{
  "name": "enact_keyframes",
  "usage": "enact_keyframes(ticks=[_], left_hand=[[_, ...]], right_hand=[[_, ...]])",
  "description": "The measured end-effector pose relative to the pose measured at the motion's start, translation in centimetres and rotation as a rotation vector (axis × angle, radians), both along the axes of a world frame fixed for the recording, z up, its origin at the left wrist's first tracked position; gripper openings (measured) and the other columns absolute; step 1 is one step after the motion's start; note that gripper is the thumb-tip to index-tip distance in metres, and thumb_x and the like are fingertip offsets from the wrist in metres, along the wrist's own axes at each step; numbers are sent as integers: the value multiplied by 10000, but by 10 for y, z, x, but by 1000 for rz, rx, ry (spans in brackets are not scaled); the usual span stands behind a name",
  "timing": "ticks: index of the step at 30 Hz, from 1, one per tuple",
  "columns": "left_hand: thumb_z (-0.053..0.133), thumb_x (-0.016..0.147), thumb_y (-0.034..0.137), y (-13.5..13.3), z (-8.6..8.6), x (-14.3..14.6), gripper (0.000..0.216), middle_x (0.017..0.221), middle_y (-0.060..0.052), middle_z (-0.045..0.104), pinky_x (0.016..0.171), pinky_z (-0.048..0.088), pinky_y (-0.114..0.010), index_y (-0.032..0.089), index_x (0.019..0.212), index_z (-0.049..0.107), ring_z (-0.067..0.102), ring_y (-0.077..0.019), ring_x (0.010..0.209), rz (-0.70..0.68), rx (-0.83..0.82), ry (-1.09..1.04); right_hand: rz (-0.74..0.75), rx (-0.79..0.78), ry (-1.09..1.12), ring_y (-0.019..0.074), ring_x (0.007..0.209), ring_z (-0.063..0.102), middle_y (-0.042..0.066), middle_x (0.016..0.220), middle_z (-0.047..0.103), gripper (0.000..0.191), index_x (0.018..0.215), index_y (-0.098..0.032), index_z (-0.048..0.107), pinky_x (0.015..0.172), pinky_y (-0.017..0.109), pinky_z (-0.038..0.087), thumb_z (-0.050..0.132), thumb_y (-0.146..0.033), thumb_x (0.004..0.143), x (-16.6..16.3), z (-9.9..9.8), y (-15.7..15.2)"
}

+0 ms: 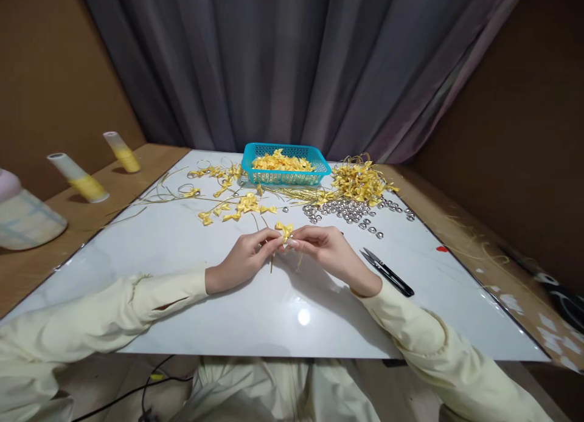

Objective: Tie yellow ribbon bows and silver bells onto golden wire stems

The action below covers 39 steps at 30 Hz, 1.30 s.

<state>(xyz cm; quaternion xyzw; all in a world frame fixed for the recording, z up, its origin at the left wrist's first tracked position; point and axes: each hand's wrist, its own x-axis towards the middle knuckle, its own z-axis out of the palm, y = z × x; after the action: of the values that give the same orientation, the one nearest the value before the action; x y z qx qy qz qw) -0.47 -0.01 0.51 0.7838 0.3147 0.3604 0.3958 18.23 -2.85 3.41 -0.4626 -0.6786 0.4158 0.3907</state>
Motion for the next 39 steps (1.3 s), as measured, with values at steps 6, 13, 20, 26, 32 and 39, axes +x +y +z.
enact_keyframes(ticks=[6,13,20,26,32,39], left_hand=[[439,898,351,-1,3,2,238,768,-14,614,634,425,-230,157,846,566,553,-128,691,1,-24,49],[384,924,365,0,1,1,263,636,27,536,612,407,-227,174,796,510,516,-114,599,-10,-57,73],[367,929,357,2,2,1,259,609,43,505,555,378,-211,181,783,487,463,-98,538,-29,-113,59],[370,927,375,4,1,0,269,638,31,500,586,392,-222,174,809,506,482,-111,591,-42,-159,67],[378,921,377,4,0,0,260,617,36,485,580,389,-226,178,814,504,482,-116,589,-41,-168,55],[379,922,351,2,3,1,259,643,25,522,596,382,-224,172,796,517,485,-117,607,-39,-74,101]], right_hand=[[-15,125,-87,161,732,617,61,789,687,189,726,-145,686,699,286,466,609,-302,799,1,-3,2],[24,173,-116,148,745,613,50,803,688,141,739,-164,694,726,278,460,604,-250,806,-1,-6,0],[38,-182,174,120,628,564,24,659,647,201,690,-133,678,652,264,456,684,-332,719,1,-5,5],[32,-209,200,105,611,540,20,644,631,204,682,-126,680,645,257,434,692,-326,716,2,-5,5],[24,-91,96,123,656,564,34,723,638,190,701,-139,683,645,261,446,671,-323,744,2,-6,4],[62,341,-233,130,704,579,52,786,626,156,733,-163,702,667,253,448,595,-222,830,-4,-7,-1]])
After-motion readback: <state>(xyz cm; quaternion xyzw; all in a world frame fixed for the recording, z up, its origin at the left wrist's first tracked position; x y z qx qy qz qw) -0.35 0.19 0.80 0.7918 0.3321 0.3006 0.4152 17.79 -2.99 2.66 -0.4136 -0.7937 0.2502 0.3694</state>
